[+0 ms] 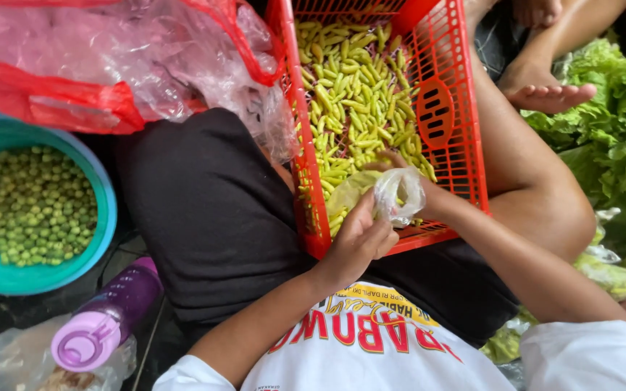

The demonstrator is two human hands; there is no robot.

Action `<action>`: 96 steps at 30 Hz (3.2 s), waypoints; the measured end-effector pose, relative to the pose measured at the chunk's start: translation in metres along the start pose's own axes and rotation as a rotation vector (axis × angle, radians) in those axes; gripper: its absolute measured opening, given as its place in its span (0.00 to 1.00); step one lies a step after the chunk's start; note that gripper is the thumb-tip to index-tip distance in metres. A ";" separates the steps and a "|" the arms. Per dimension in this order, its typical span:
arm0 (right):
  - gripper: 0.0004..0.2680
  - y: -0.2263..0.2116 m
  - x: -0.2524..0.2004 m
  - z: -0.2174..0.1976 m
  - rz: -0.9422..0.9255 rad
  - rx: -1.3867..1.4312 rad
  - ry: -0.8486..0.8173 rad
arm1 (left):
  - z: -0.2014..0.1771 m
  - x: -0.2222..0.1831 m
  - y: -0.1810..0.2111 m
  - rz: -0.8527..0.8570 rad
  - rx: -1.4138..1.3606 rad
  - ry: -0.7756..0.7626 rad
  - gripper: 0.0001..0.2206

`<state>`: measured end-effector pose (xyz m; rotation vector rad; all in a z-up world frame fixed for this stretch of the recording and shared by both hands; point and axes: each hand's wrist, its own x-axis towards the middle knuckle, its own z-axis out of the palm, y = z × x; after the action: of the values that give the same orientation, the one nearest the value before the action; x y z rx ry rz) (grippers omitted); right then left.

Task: The person picks green chili peppers from a red plastic crate and places them into clear plastic bags by hand.

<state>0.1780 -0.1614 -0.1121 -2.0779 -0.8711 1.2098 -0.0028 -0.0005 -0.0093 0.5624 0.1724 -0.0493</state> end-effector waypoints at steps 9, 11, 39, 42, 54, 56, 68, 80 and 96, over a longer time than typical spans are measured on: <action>0.22 -0.049 -0.026 -0.006 0.120 -0.120 0.054 | -0.003 0.007 -0.004 0.009 0.027 -0.009 0.25; 0.21 -0.052 -0.028 -0.020 0.119 -0.129 0.053 | 0.003 0.002 0.005 0.009 0.056 0.001 0.26; 0.13 -0.180 -0.059 -0.105 0.182 0.300 -0.205 | 0.012 0.006 0.013 -0.078 0.129 0.020 0.11; 0.11 -0.186 -0.067 -0.113 0.079 0.085 -0.308 | 0.010 0.007 0.012 -0.114 0.153 0.026 0.13; 0.16 -0.181 -0.066 -0.103 -0.240 0.043 -0.299 | 0.013 0.004 0.013 -0.092 0.136 0.027 0.17; 0.14 -0.173 -0.067 -0.090 -0.158 0.167 -0.238 | 0.012 0.003 0.011 -0.089 0.146 0.019 0.18; 0.19 -0.177 -0.078 -0.093 -0.067 0.240 -0.229 | 0.011 0.004 0.018 -0.140 0.196 0.047 0.17; 0.29 -0.197 -0.083 -0.054 0.043 -0.993 0.071 | 0.010 0.007 0.026 -0.226 0.206 0.023 0.13; 0.28 -0.050 -0.007 -0.027 -0.083 -0.152 0.013 | 0.008 0.001 0.022 -0.042 -0.003 -0.033 0.20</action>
<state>0.1875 -0.1399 -0.0598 -2.1424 -1.0615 1.1158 0.0015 0.0133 0.0087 0.5547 0.1520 -0.0993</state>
